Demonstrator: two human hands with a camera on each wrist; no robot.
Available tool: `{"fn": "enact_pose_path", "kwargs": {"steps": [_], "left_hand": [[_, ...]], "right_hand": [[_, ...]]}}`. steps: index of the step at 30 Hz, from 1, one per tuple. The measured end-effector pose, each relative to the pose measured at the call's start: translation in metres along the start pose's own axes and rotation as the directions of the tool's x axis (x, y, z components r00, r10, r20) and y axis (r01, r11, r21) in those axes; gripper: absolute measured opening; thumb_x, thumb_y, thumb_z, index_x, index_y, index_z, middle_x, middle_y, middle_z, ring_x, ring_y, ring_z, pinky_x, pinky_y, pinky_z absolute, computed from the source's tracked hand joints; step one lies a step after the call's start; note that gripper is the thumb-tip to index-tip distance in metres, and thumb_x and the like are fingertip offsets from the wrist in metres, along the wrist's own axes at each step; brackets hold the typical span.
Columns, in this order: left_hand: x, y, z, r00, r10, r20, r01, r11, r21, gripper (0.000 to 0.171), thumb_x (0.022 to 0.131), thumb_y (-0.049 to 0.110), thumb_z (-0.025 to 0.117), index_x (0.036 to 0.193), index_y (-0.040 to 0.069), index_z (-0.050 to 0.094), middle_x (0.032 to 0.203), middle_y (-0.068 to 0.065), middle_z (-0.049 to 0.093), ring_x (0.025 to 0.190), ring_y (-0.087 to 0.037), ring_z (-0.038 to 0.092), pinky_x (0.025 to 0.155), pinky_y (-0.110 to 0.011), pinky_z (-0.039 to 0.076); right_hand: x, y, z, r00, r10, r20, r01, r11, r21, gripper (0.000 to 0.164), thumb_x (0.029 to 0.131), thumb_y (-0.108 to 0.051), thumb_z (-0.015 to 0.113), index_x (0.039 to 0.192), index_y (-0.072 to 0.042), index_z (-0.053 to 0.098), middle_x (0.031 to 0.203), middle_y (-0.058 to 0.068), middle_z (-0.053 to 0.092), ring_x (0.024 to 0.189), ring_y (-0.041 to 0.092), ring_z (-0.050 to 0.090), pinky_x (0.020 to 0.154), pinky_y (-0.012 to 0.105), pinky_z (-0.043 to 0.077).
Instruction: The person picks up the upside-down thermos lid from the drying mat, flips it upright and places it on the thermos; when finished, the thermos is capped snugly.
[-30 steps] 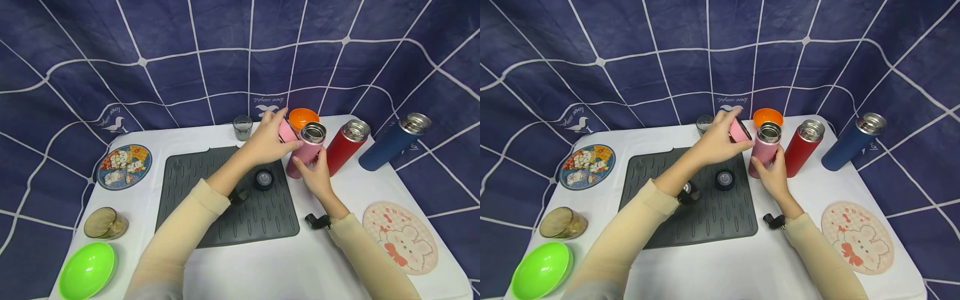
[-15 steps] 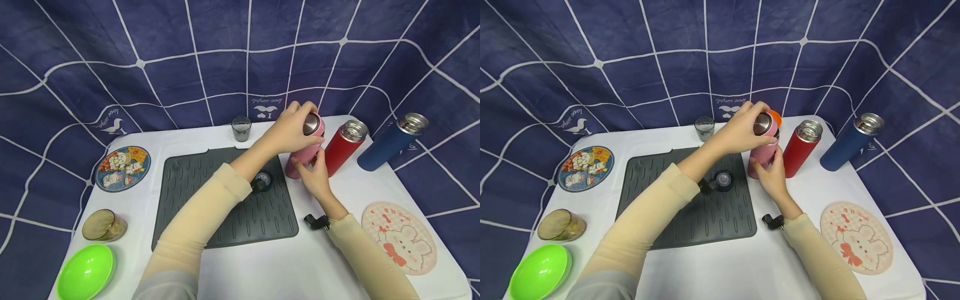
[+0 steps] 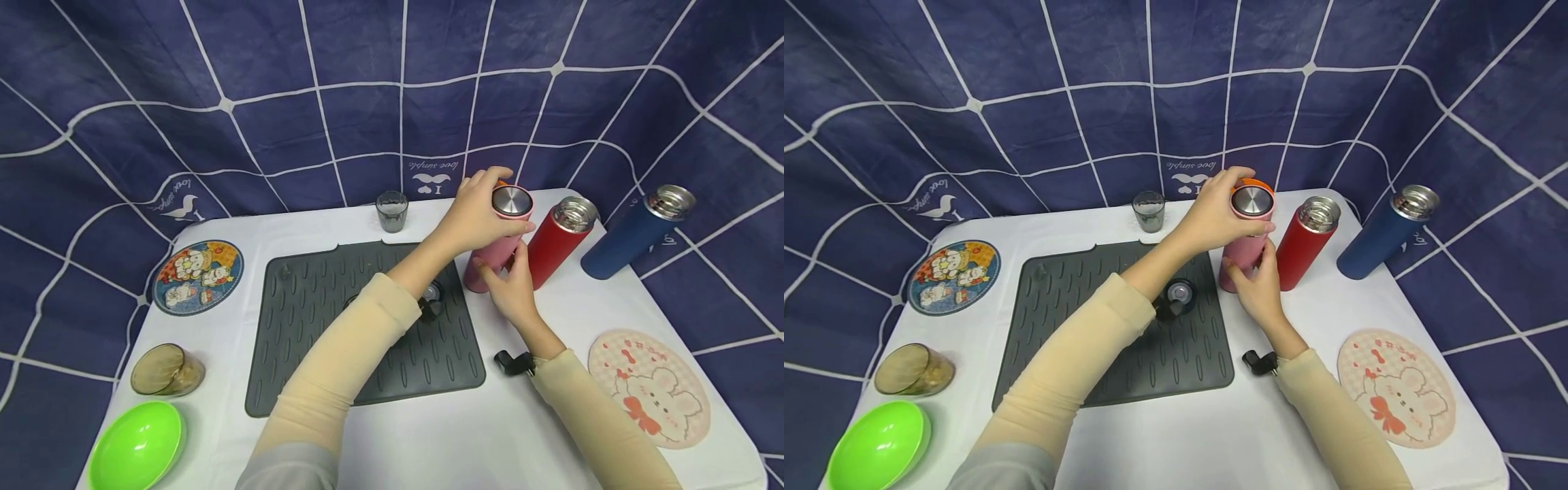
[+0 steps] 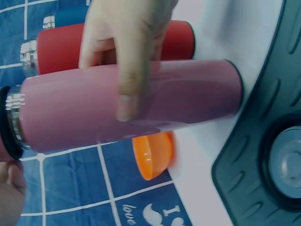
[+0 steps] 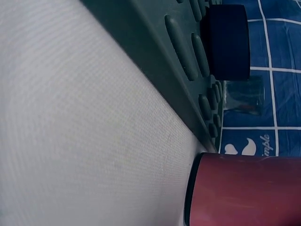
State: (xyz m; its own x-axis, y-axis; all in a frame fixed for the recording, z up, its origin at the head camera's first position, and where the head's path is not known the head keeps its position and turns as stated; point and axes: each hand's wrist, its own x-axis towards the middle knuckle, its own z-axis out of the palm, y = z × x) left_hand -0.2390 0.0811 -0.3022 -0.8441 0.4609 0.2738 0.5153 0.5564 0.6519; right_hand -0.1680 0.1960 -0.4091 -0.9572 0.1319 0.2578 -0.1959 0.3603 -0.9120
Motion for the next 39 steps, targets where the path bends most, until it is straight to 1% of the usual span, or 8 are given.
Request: {"fn": "enact_pose_path", "kwargs": {"steps": [4,6,12,15,20,28,34,39], "left_hand": [[-0.001,-0.006,0.006,0.998,-0.027,-0.055,0.017,0.985,-0.174,0.09,0.063,0.043,0.085,0.135,0.018,0.036,0.126,0.003,0.054,0.116,-0.009,0.042,0.091,-0.019,0.042],[-0.002,-0.007,0.009,0.997,-0.047,-0.055,0.035,0.977,-0.209,0.089,0.063,0.042,0.085,0.133,0.018,0.036,0.128,0.003,0.054,0.116,-0.008,0.042,0.091,-0.019,0.044],[-0.003,-0.009,0.01,1.0,-0.016,-0.014,0.014,0.989,-0.147,0.074,0.067,0.044,0.082,0.126,0.017,0.048,0.125,0.006,0.056,0.111,-0.008,0.043,0.086,-0.017,0.043],[-0.005,-0.013,0.01,1.0,0.007,-0.013,-0.009,0.986,-0.168,0.069,0.067,0.042,0.083,0.124,0.017,0.052,0.123,0.007,0.056,0.109,-0.007,0.046,0.086,-0.015,0.042],[-0.008,-0.023,0.009,0.999,0.039,0.001,-0.037,0.958,-0.285,0.07,0.069,0.036,0.083,0.128,0.016,0.052,0.128,0.006,0.054,0.106,-0.007,0.053,0.087,-0.014,0.045],[-0.009,-0.032,0.007,0.996,0.024,0.091,0.02,0.891,-0.453,0.073,0.071,0.027,0.083,0.135,0.017,0.049,0.131,0.007,0.052,0.105,-0.009,0.056,0.087,-0.017,0.048],[-0.009,-0.026,0.017,0.998,-0.063,0.013,0.063,0.895,-0.442,0.083,0.065,0.04,0.085,0.135,0.02,0.044,0.127,0.007,0.052,0.11,-0.005,0.05,0.089,-0.016,0.045],[-0.008,-0.028,0.018,0.998,-0.057,0.002,0.052,0.886,-0.461,0.068,0.066,0.037,0.085,0.123,0.017,0.052,0.116,0.005,0.056,0.101,-0.007,0.054,0.084,-0.015,0.047]], "right_hand": [[0.0,-0.001,0.0,1.0,0.002,-0.005,-0.002,1.0,-0.01,0.067,0.085,-0.008,0.066,0.139,-0.004,0.027,0.135,0.014,0.044,0.126,0.028,0.046,0.108,0.047,0.035],[0.0,-0.001,0.0,1.0,0.007,-0.008,-0.007,1.0,-0.015,0.067,0.085,-0.008,0.066,0.139,-0.004,0.027,0.135,0.014,0.044,0.126,0.028,0.046,0.108,0.048,0.035],[0.0,-0.003,-0.002,1.0,0.008,-0.02,-0.008,1.0,-0.021,0.066,0.085,-0.008,0.067,0.138,-0.003,0.028,0.133,0.015,0.045,0.125,0.028,0.046,0.107,0.048,0.036],[-0.001,-0.004,-0.001,1.0,0.0,-0.02,-0.001,1.0,-0.03,0.065,0.085,-0.008,0.067,0.138,-0.003,0.028,0.133,0.015,0.045,0.125,0.028,0.046,0.107,0.048,0.036],[-0.001,-0.004,0.001,1.0,-0.006,-0.012,0.005,0.999,-0.05,0.066,0.085,-0.008,0.067,0.139,-0.003,0.027,0.134,0.016,0.044,0.128,0.029,0.044,0.109,0.05,0.034],[-0.002,-0.001,0.0,1.0,0.006,0.013,-0.005,0.998,-0.063,0.069,0.086,-0.011,0.067,0.14,-0.005,0.025,0.139,0.015,0.041,0.132,0.029,0.041,0.11,0.051,0.032],[-0.003,0.002,0.001,1.0,-0.015,-0.007,0.014,0.998,-0.056,0.066,0.086,-0.011,0.067,0.139,-0.004,0.027,0.136,0.015,0.043,0.129,0.029,0.044,0.109,0.051,0.033],[-0.003,0.003,0.001,1.0,-0.018,-0.011,0.018,0.998,-0.059,0.067,0.086,-0.01,0.067,0.139,-0.004,0.027,0.136,0.016,0.043,0.128,0.029,0.044,0.109,0.051,0.033]]}}
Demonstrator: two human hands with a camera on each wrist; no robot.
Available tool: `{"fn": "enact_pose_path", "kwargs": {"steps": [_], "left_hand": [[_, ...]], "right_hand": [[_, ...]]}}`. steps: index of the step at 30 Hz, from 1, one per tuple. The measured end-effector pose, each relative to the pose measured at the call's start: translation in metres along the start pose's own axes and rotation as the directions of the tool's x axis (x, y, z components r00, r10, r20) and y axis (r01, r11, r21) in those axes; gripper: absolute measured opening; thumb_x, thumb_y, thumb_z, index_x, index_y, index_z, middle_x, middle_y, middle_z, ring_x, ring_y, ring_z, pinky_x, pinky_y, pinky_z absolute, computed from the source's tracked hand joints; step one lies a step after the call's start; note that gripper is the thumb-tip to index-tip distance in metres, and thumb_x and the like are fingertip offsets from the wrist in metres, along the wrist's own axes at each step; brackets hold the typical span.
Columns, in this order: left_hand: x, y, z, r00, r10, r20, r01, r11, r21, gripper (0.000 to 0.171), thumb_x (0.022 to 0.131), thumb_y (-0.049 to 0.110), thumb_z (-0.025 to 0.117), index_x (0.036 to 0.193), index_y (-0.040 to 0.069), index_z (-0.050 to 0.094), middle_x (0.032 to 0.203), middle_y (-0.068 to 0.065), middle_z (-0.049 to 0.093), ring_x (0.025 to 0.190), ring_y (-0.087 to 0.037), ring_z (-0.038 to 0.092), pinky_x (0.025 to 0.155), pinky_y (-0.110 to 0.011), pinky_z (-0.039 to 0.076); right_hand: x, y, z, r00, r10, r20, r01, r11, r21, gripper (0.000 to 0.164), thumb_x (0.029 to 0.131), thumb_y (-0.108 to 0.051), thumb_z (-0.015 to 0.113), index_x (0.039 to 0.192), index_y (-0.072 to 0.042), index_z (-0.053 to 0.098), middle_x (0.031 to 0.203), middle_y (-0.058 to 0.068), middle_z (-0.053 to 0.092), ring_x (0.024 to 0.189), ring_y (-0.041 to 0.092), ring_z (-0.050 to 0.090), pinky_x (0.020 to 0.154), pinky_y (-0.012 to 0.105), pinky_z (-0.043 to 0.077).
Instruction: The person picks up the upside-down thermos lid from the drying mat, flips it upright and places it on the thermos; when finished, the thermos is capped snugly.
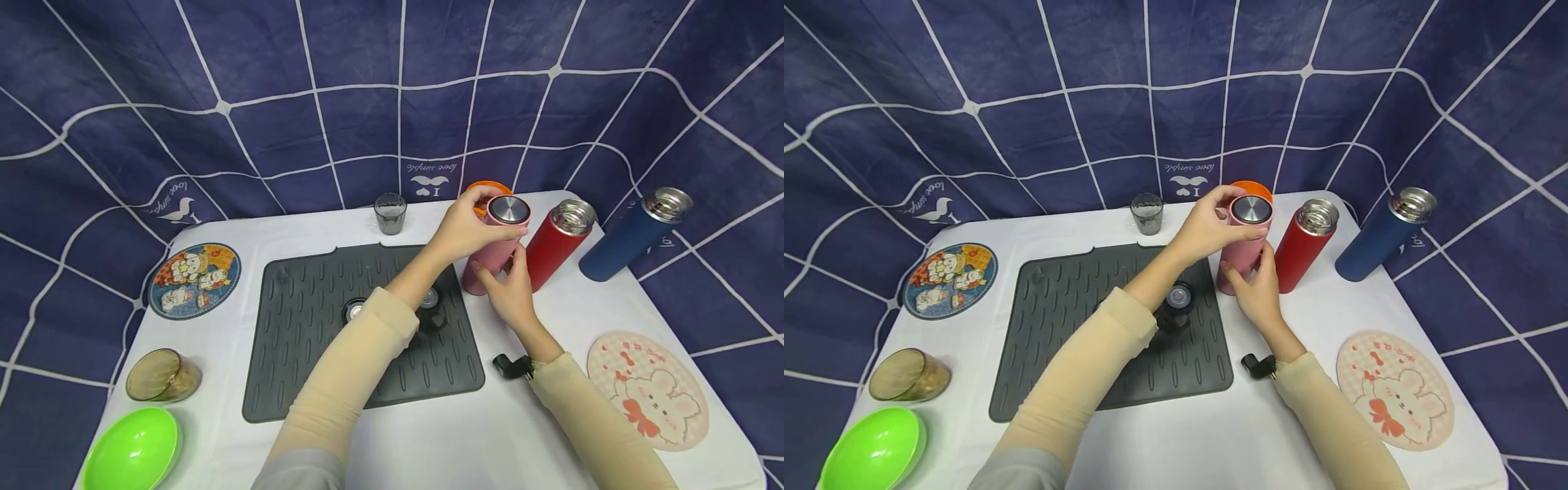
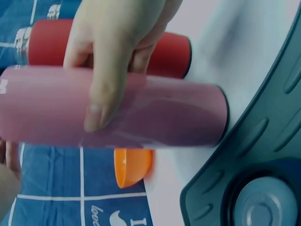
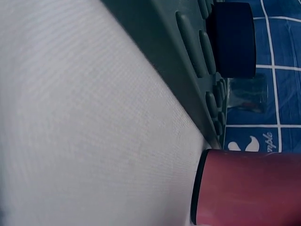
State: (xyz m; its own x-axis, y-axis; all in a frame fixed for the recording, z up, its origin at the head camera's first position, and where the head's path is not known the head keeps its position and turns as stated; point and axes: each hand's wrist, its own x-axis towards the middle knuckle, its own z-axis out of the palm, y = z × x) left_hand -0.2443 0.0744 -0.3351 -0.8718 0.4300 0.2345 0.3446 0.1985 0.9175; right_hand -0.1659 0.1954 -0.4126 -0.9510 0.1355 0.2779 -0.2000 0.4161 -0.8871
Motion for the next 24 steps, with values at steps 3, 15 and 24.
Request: {"fn": "enact_pose_path", "kwargs": {"steps": [3,15,24], "left_hand": [[0.001,-0.001,-0.005,0.997,-0.001,0.071,0.004,0.999,-0.033,0.063,0.07,0.032,0.083,0.124,0.017,0.056,0.115,0.005,0.057,0.1,-0.008,0.054,0.082,-0.016,0.047],[0.001,-0.002,0.009,1.0,0.006,0.004,-0.006,1.0,-0.005,0.074,0.066,0.038,0.084,0.124,0.019,0.042,0.119,0.006,0.053,0.105,-0.007,0.053,0.085,-0.015,0.047],[0.001,0.008,-0.008,0.978,0.034,0.207,-0.002,0.988,-0.152,0.071,0.077,0.012,0.076,0.14,0.013,0.042,0.135,-0.001,0.049,0.114,-0.01,0.052,0.092,-0.016,0.046]], "right_hand": [[0.0,0.0,0.0,1.0,0.012,0.008,-0.012,1.0,-0.007,0.068,0.086,-0.011,0.067,0.14,-0.005,0.026,0.138,0.016,0.042,0.129,0.029,0.043,0.109,0.051,0.033],[0.0,0.0,0.0,1.0,-0.007,-0.005,0.007,1.0,0.017,0.064,0.086,-0.009,0.067,0.137,-0.004,0.029,0.134,0.014,0.045,0.126,0.026,0.045,0.107,0.048,0.035],[0.001,0.009,0.0,1.0,-0.003,0.004,0.003,1.0,0.01,0.067,0.086,-0.013,0.067,0.14,-0.008,0.027,0.136,0.013,0.043,0.127,0.026,0.044,0.108,0.05,0.034]]}}
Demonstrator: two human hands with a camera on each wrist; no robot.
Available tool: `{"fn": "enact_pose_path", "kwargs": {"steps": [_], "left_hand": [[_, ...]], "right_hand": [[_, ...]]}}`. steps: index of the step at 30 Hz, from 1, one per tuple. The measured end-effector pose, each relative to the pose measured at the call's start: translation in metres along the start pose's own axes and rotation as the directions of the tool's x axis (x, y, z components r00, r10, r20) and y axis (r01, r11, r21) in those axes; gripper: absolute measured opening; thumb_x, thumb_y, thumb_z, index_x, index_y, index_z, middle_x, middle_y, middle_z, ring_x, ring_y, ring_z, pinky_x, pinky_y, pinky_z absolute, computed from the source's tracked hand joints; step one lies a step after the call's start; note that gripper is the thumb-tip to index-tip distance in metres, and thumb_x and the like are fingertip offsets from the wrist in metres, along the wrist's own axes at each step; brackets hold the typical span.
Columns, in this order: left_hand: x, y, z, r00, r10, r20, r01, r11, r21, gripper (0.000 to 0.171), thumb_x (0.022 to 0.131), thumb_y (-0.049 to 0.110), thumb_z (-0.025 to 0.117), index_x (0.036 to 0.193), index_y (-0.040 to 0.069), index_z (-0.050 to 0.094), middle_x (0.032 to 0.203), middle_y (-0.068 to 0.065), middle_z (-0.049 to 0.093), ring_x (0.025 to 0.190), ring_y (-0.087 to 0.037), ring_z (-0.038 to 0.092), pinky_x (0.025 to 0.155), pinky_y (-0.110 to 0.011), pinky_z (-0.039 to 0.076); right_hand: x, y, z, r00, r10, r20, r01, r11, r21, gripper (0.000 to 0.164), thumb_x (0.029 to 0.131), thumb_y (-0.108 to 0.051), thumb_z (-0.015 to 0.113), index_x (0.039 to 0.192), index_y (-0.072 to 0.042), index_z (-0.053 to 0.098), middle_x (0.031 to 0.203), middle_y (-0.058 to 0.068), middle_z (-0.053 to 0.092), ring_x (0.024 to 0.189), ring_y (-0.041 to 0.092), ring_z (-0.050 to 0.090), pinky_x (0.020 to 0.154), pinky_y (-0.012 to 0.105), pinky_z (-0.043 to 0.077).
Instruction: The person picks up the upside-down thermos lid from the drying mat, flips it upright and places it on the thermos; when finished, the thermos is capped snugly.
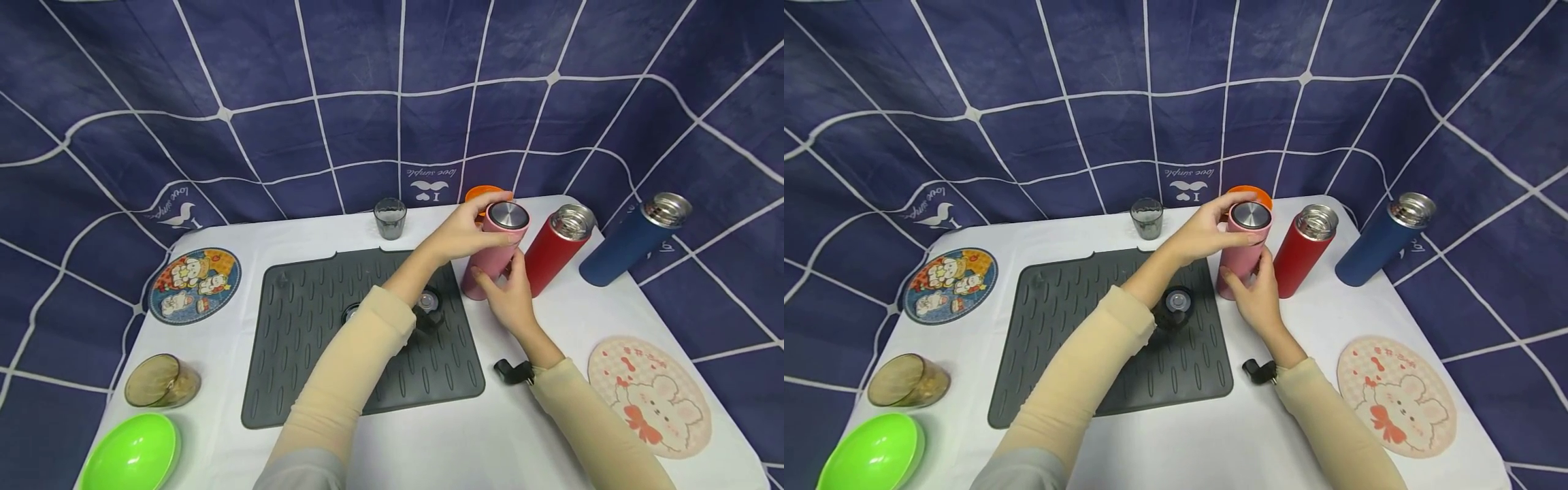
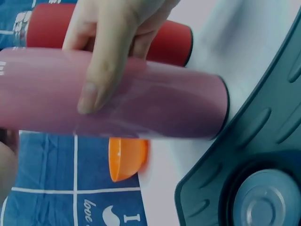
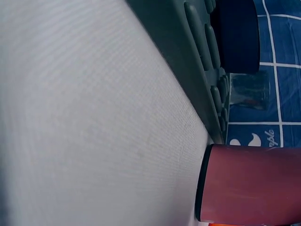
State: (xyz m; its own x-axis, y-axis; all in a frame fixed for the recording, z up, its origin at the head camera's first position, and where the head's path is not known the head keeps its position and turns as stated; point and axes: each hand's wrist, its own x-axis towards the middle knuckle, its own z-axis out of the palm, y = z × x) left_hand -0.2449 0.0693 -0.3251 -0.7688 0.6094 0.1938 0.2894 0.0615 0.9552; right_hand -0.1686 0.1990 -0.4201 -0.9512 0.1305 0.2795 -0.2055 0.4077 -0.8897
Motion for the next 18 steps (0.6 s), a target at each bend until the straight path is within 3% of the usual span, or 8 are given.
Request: {"fn": "enact_pose_path", "kwargs": {"steps": [3,7,10,14,18], "left_hand": [[-0.006,0.011,0.002,0.999,-0.032,-0.03,0.032,0.999,0.01,0.077,0.076,0.013,0.076,0.14,0.011,0.034,0.135,-0.001,0.047,0.116,-0.009,0.05,0.095,-0.016,0.044],[-0.01,0.015,0.004,0.994,-0.007,-0.107,0.014,0.998,0.064,0.071,0.072,0.015,0.08,0.13,0.007,0.04,0.126,-0.002,0.049,0.11,-0.01,0.051,0.091,-0.016,0.044],[-0.007,0.01,-0.001,0.998,0.01,-0.066,-0.009,1.0,0.015,0.065,0.074,0.011,0.079,0.129,0.003,0.046,0.126,-0.006,0.051,0.108,-0.012,0.053,0.091,-0.017,0.046],[0.001,-0.008,-0.005,1.0,0.005,-0.003,-0.005,0.999,-0.037,0.066,0.077,0.011,0.077,0.136,0.01,0.047,0.13,-0.002,0.052,0.112,-0.011,0.054,0.094,-0.017,0.045],[0.005,-0.02,-0.001,0.998,0.023,-0.055,-0.022,0.999,0.027,0.075,0.073,0.02,0.082,0.135,0.014,0.041,0.13,0.0,0.049,0.112,-0.01,0.053,0.095,-0.016,0.044]], "right_hand": [[0.0,0.0,0.0,1.0,-0.004,0.002,0.004,1.0,0.003,0.066,0.086,-0.013,0.067,0.139,-0.008,0.028,0.136,0.013,0.044,0.127,0.025,0.044,0.108,0.049,0.034],[0.0,-0.006,-0.001,1.0,-0.009,0.002,0.009,1.0,0.004,0.066,0.086,-0.01,0.067,0.139,-0.005,0.028,0.135,0.014,0.044,0.127,0.027,0.045,0.108,0.049,0.035],[0.0,-0.006,-0.001,1.0,-0.017,0.006,0.017,1.0,-0.001,0.069,0.085,-0.009,0.067,0.14,-0.004,0.027,0.136,0.016,0.043,0.127,0.028,0.045,0.108,0.05,0.035],[-0.001,-0.006,-0.001,1.0,-0.017,0.008,0.017,1.0,-0.009,0.068,0.086,-0.009,0.067,0.14,-0.003,0.027,0.136,0.017,0.044,0.127,0.029,0.045,0.107,0.05,0.035],[-0.002,-0.007,-0.001,1.0,-0.003,0.01,0.003,1.0,-0.014,0.068,0.086,-0.009,0.066,0.14,-0.004,0.026,0.137,0.017,0.043,0.128,0.03,0.044,0.108,0.051,0.034]]}}
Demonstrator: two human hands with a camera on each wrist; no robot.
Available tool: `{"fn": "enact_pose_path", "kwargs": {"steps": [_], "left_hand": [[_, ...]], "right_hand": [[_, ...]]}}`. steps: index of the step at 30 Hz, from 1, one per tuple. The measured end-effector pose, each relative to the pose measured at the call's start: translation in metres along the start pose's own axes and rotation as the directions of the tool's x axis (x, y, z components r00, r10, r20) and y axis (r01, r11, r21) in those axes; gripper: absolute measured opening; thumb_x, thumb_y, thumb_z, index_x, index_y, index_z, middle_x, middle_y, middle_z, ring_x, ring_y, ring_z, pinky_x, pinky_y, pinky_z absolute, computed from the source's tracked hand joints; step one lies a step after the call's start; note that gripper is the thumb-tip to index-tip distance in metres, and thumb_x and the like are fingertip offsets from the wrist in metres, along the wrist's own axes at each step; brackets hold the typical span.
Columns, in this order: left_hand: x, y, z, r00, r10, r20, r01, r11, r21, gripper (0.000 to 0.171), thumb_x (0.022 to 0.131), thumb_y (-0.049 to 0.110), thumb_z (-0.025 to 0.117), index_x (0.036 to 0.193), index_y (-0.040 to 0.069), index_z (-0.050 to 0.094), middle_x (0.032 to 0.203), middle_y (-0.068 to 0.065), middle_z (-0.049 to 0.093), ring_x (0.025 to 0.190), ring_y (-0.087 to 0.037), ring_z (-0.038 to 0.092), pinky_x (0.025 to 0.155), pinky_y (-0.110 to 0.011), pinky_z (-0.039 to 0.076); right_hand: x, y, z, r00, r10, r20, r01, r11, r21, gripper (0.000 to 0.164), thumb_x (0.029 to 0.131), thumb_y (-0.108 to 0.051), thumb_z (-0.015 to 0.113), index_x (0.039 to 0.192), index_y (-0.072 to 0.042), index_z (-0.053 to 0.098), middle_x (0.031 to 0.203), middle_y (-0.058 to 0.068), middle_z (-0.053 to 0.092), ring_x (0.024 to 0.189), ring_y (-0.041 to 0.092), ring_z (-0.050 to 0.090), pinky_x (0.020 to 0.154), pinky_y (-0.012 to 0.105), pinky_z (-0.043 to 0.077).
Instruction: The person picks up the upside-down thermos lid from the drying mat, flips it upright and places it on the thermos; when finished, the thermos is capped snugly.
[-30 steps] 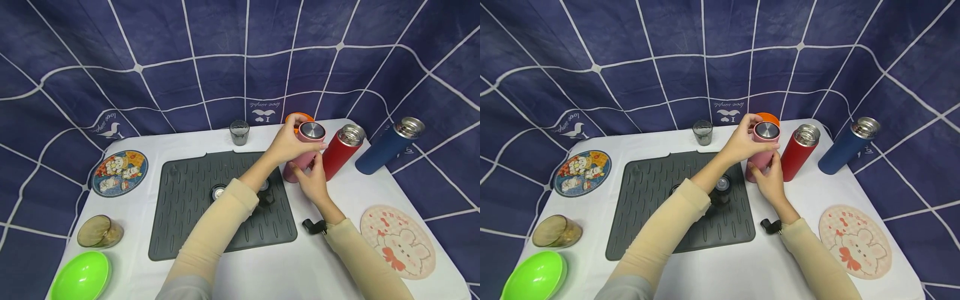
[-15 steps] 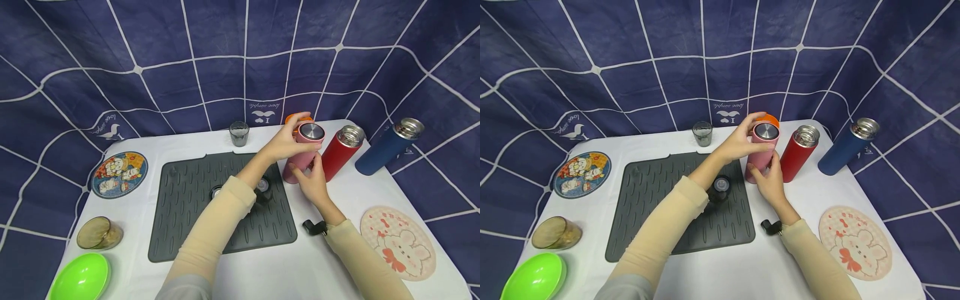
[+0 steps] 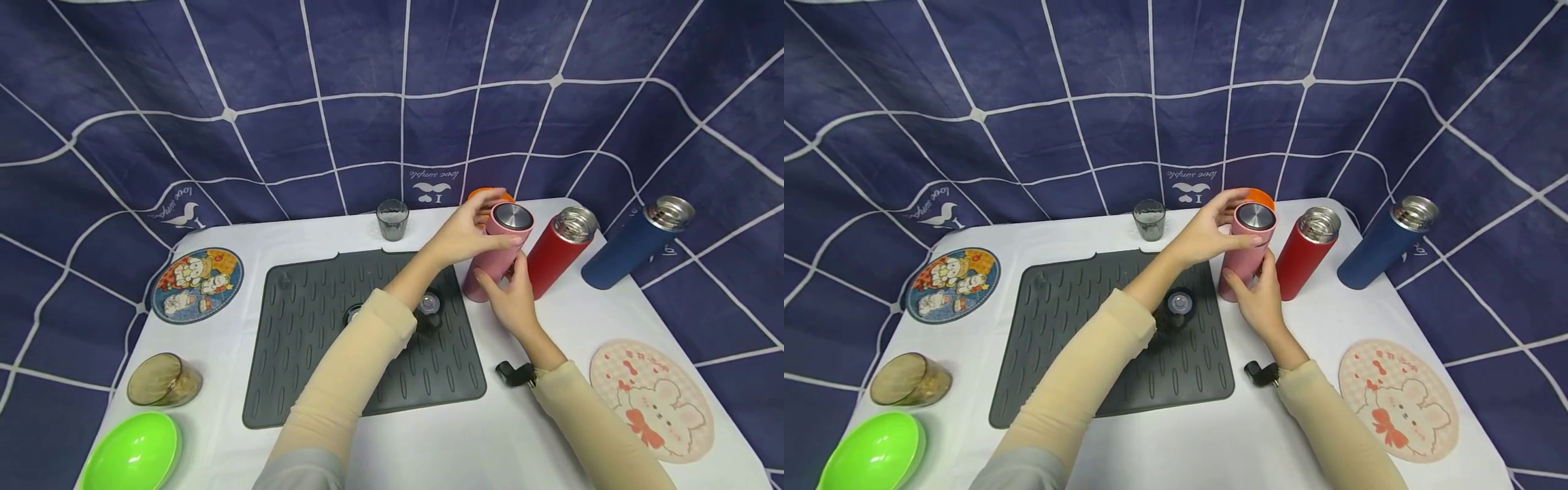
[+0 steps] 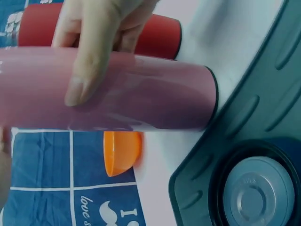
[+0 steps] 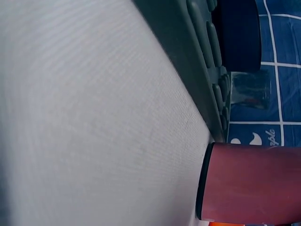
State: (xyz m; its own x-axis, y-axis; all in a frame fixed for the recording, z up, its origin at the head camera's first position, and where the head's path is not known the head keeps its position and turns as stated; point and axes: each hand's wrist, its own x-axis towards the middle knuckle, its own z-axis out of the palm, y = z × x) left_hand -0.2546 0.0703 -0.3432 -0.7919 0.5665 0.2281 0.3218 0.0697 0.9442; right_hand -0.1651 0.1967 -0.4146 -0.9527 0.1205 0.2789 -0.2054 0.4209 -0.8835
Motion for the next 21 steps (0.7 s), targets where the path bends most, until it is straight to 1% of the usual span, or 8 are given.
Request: {"fn": "enact_pose_path", "kwargs": {"steps": [3,5,7,10,13,15,18,21], "left_hand": [[0.0,-0.002,0.003,0.998,0.005,-0.055,-0.003,0.999,0.034,0.074,0.068,0.023,0.085,0.127,0.014,0.041,0.123,-0.001,0.05,0.108,-0.01,0.055,0.093,-0.016,0.045],[0.0,-0.003,0.002,0.998,0.007,-0.059,-0.006,1.0,0.023,0.069,0.068,0.022,0.085,0.122,0.013,0.044,0.119,-0.002,0.053,0.105,-0.01,0.056,0.091,-0.016,0.046],[0.0,-0.002,0.0,0.999,0.01,-0.038,-0.01,1.0,0.0,0.065,0.069,0.018,0.084,0.123,0.012,0.047,0.119,-0.002,0.055,0.105,-0.011,0.058,0.092,-0.016,0.046],[0.0,0.0,-0.006,1.0,0.006,0.018,-0.005,1.0,-0.028,0.063,0.073,0.014,0.082,0.128,0.011,0.05,0.122,-0.003,0.056,0.108,-0.011,0.059,0.095,-0.017,0.045],[-0.002,0.005,-0.012,0.997,-0.014,0.076,0.017,0.999,-0.043,0.063,0.077,0.01,0.077,0.133,0.008,0.048,0.127,-0.006,0.055,0.114,-0.013,0.059,0.099,-0.017,0.043],[-0.004,0.01,-0.014,0.994,-0.021,0.103,0.027,0.998,-0.055,0.064,0.079,0.009,0.075,0.135,0.006,0.046,0.13,-0.008,0.053,0.116,-0.015,0.058,0.101,-0.018,0.042],[-0.005,0.013,-0.014,0.992,-0.04,0.121,0.047,0.997,-0.058,0.067,0.08,0.011,0.074,0.139,0.005,0.042,0.132,-0.008,0.051,0.117,-0.015,0.056,0.101,-0.019,0.042],[-0.004,0.01,-0.011,0.993,-0.048,0.111,0.05,0.999,-0.013,0.07,0.079,0.018,0.075,0.14,0.009,0.042,0.129,-0.004,0.053,0.113,-0.011,0.055,0.096,-0.017,0.044]], "right_hand": [[-0.001,-0.001,0.0,1.0,0.01,0.004,-0.01,1.0,-0.009,0.069,0.087,-0.01,0.066,0.142,-0.004,0.024,0.139,0.017,0.041,0.13,0.029,0.042,0.109,0.051,0.033],[-0.001,-0.001,-0.001,1.0,0.011,0.004,-0.011,1.0,-0.013,0.07,0.087,-0.011,0.066,0.142,-0.004,0.024,0.139,0.017,0.041,0.13,0.029,0.042,0.109,0.051,0.033],[-0.001,-0.001,0.0,1.0,0.009,0.003,-0.008,1.0,-0.018,0.07,0.087,-0.011,0.066,0.142,-0.004,0.024,0.138,0.018,0.042,0.129,0.03,0.043,0.108,0.051,0.034],[-0.001,-0.001,0.0,1.0,0.004,0.004,-0.004,1.0,-0.026,0.07,0.086,-0.011,0.067,0.142,-0.004,0.025,0.137,0.018,0.043,0.127,0.031,0.044,0.106,0.052,0.035],[-0.001,-0.002,0.0,1.0,0.0,0.009,0.0,0.999,-0.037,0.07,0.086,-0.012,0.068,0.141,-0.004,0.025,0.136,0.019,0.043,0.126,0.031,0.045,0.105,0.052,0.036],[0.0,-0.002,-0.001,1.0,-0.004,0.012,0.004,0.999,-0.043,0.07,0.086,-0.011,0.068,0.141,-0.003,0.025,0.136,0.019,0.043,0.126,0.031,0.045,0.105,0.052,0.036],[0.0,-0.001,-0.001,1.0,-0.006,0.015,0.007,0.999,-0.05,0.07,0.086,-0.01,0.068,0.141,-0.003,0.025,0.136,0.02,0.044,0.126,0.032,0.045,0.105,0.052,0.036],[0.001,0.001,0.0,1.0,-0.012,0.016,0.013,0.999,-0.053,0.07,0.086,-0.009,0.067,0.141,-0.002,0.024,0.135,0.02,0.044,0.126,0.033,0.045,0.104,0.054,0.036]]}}
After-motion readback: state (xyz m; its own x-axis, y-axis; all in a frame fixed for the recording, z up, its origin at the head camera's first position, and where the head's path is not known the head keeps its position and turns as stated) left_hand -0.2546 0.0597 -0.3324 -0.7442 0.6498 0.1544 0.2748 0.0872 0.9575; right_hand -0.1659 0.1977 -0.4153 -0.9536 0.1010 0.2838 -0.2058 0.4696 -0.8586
